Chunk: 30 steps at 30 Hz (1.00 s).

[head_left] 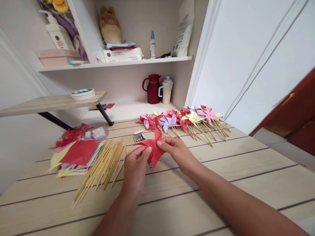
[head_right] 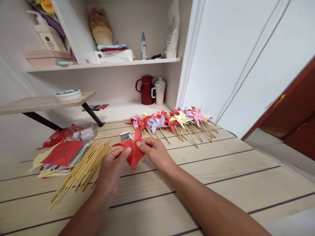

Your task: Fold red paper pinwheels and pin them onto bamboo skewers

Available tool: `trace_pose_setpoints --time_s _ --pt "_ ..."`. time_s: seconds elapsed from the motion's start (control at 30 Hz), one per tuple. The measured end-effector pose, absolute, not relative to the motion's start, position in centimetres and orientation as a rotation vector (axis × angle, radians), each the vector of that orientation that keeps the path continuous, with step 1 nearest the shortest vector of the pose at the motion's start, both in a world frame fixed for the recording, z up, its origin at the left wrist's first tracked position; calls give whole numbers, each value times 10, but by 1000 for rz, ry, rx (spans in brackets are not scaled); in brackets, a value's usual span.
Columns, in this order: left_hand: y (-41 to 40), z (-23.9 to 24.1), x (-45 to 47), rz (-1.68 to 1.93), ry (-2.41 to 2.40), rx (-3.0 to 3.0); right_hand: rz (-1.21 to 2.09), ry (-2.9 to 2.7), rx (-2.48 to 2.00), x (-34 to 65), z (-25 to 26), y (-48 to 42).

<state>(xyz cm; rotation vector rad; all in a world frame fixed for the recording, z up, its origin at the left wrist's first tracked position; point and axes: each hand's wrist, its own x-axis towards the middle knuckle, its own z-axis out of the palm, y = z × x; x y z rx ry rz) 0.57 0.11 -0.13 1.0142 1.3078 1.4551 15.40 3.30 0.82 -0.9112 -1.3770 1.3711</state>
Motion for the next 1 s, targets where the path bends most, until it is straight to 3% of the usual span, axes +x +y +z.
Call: trace_pose_setpoints --time_s 0.67,1.0 --pt "-1 1 7 1457 1109 778 1133 -1498 -901 152 2 30" --pt "2 0 -1 1426 987 718 700 -1766 -820 154 4 30"
